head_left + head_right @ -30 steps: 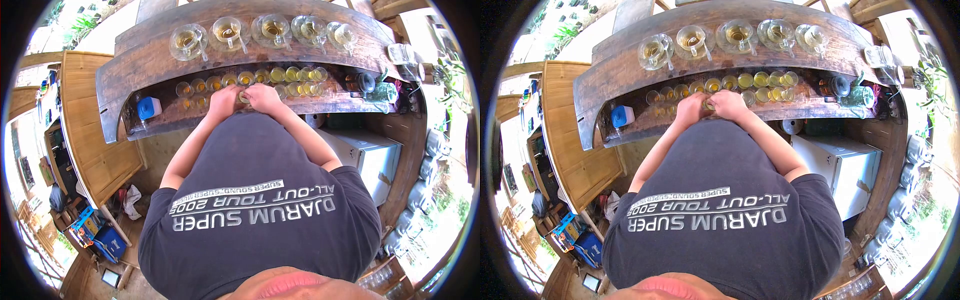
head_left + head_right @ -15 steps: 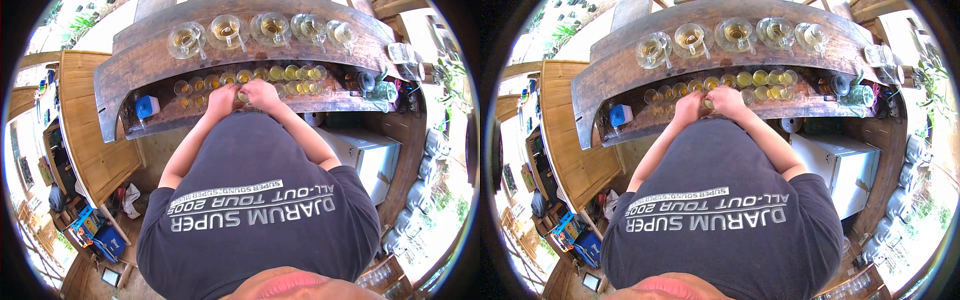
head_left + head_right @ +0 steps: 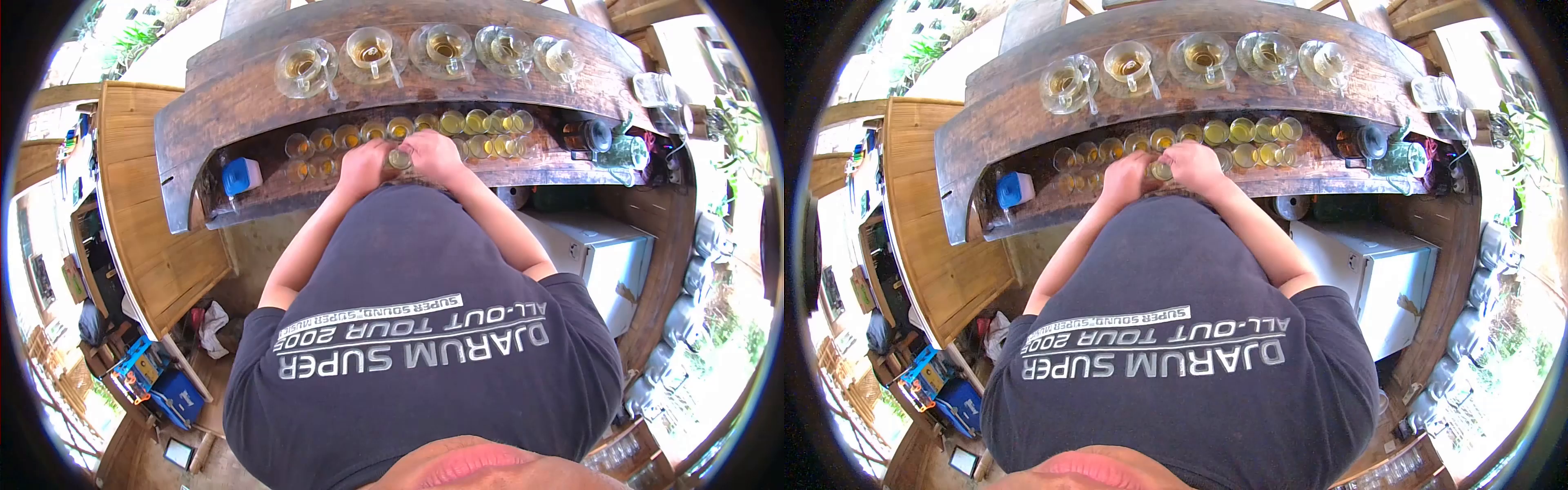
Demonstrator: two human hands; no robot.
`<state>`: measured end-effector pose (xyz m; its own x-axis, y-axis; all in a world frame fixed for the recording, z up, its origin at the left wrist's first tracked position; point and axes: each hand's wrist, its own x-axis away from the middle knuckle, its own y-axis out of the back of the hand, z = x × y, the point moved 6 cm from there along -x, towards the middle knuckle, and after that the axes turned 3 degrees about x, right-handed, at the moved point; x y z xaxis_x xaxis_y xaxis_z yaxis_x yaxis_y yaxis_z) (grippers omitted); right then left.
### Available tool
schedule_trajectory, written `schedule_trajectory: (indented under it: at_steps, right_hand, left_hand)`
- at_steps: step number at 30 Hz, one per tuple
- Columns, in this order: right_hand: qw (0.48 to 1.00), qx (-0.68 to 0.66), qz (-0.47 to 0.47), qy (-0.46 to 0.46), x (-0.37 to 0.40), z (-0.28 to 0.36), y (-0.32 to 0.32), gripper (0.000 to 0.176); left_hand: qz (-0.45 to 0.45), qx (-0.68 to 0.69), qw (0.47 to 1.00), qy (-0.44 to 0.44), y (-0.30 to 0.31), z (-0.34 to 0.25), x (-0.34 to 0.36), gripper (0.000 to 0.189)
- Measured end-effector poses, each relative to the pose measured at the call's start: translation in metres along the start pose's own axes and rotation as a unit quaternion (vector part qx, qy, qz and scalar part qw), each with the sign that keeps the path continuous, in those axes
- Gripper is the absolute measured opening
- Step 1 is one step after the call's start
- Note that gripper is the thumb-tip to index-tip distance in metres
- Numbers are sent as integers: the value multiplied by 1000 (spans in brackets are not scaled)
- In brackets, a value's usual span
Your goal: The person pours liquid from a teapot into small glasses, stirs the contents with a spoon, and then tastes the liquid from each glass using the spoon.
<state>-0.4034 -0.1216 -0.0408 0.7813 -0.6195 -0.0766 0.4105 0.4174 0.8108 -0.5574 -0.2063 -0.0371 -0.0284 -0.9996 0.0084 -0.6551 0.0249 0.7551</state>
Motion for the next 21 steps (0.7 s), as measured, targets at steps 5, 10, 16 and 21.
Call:
schedule_trajectory:
  at_steps: [5,10,16,21]
  right_hand:
    - [1000,-20,4,19,3,-1,-17,15]
    - [999,-35,-12,-11,3,-10,-12,16]
    - [999,-13,8,29,2,4,-8,18]
    - [1000,-10,10,17,-1,5,-9,19]
  left_hand:
    - [10,2,1000,1,-4,5,0,57]
    - [11,-12,1000,9,-3,2,2,58]
    - [-12,4,1000,-19,-3,5,1,57]
    - [-4,-15,1000,-10,-4,4,3,54]
